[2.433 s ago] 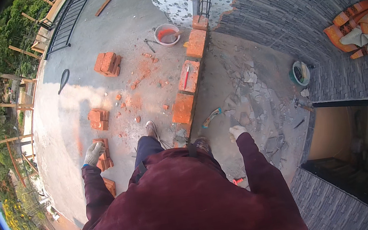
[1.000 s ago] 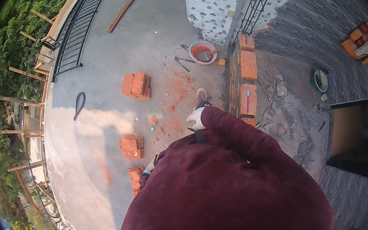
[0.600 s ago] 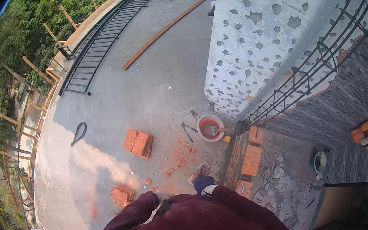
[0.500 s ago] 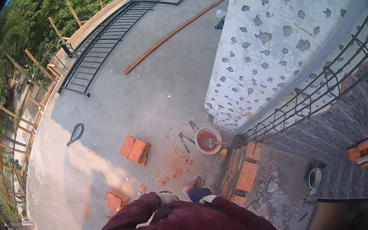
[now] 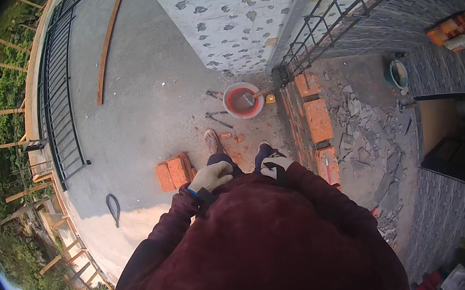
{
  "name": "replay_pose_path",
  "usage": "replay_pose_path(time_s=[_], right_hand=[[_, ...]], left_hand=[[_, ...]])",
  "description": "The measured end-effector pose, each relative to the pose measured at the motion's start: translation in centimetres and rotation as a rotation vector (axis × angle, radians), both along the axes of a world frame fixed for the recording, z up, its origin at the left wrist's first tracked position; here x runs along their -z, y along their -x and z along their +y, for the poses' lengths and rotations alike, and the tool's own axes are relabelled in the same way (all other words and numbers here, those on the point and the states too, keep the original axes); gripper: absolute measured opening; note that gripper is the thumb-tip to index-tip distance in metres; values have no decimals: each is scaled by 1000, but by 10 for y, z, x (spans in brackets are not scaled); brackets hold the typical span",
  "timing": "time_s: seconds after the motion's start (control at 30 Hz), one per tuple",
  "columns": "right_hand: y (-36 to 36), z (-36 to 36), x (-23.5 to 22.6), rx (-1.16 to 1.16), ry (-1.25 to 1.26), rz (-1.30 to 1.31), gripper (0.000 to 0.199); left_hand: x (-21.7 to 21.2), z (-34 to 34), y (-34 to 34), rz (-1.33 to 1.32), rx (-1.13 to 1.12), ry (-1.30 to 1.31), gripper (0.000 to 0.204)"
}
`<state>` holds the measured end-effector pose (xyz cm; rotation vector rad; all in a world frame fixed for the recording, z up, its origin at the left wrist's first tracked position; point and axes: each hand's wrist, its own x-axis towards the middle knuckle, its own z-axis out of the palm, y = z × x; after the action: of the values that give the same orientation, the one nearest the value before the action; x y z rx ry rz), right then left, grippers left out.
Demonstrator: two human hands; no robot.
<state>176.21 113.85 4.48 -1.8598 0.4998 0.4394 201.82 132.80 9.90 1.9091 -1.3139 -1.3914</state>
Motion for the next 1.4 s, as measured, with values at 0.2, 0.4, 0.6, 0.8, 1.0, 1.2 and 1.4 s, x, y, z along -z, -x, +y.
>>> replay_pose_path(time_s=[0.2,0.4,0.6,0.8,1.0,1.2,1.4], right_hand=[[-41,40,8,-376,422,239,25],[-22,82,36,359,10,32,27],[-45,81,16,-37,150,-264,23],[-50,86,32,15,-278,-289,22],[-79,53,37,-147,-726,243,30],[-99,80,175,795,-1044,355,32],[-98,114,238,1202,58,-47,20]], left_hand=[[89,13,-77,128,613,-74,38],[100,5,-98,191,481,-85,28],[14,-26,-108,100,314,-275,26],[34,11,-104,408,463,-344,36],[95,37,-93,703,623,-355,47],[131,-27,-82,613,865,-768,40],[147,-44,-83,640,323,-1135,27]])
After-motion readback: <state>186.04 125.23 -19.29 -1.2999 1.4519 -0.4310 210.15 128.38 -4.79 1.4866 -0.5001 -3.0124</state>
